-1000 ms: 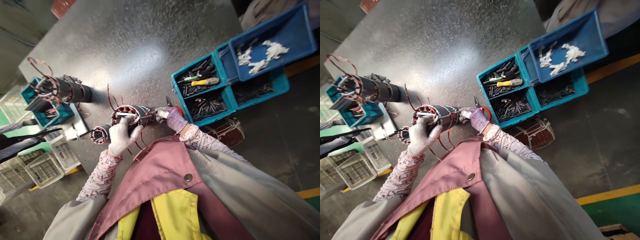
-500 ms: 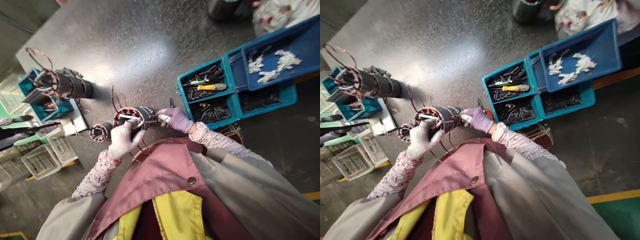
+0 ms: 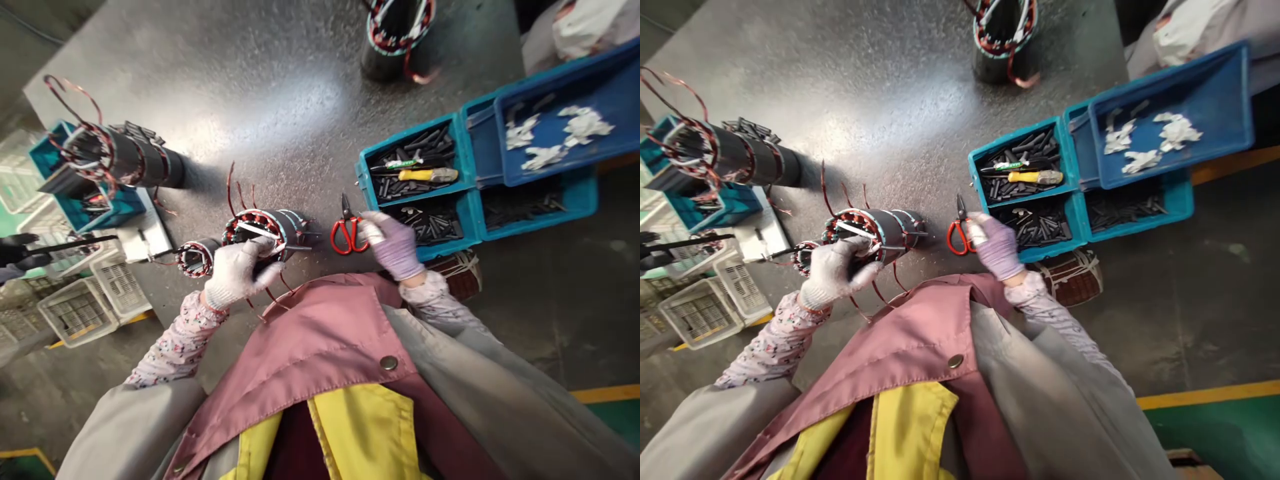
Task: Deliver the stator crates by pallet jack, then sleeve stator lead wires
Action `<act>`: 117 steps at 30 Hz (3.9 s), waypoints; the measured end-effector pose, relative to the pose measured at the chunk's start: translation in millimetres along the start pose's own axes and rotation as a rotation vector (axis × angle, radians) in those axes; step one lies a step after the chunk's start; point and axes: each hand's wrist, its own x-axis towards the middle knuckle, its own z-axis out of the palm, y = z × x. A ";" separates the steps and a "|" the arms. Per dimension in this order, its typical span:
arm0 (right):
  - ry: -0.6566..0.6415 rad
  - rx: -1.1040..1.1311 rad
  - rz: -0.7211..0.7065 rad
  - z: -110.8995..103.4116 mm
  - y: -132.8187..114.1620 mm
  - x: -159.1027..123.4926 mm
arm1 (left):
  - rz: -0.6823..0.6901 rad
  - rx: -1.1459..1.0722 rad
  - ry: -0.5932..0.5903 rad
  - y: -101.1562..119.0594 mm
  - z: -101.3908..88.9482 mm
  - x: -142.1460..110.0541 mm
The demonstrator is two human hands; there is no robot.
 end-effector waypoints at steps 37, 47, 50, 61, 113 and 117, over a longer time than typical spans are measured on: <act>-0.501 -0.941 0.236 -41.4 46.1 32.4 | -0.043 0.036 0.080 5.9 5.1 -0.7; -0.418 -0.851 0.197 -56.0 60.7 34.3 | -0.008 0.003 0.063 1.8 3.1 -2.3; -0.327 -0.583 0.228 -62.8 72.5 29.0 | -0.023 -0.005 0.063 1.1 3.8 -2.8; -0.404 -0.902 0.255 -68.5 56.0 19.2 | 0.019 0.011 0.102 3.1 4.1 -1.8; -0.518 0.872 0.595 78.3 -9.2 62.2 | 0.030 -0.042 0.122 5.4 6.7 -3.4; -0.564 0.913 0.557 86.5 -2.7 67.9 | 0.063 -0.027 0.137 5.5 7.1 -4.0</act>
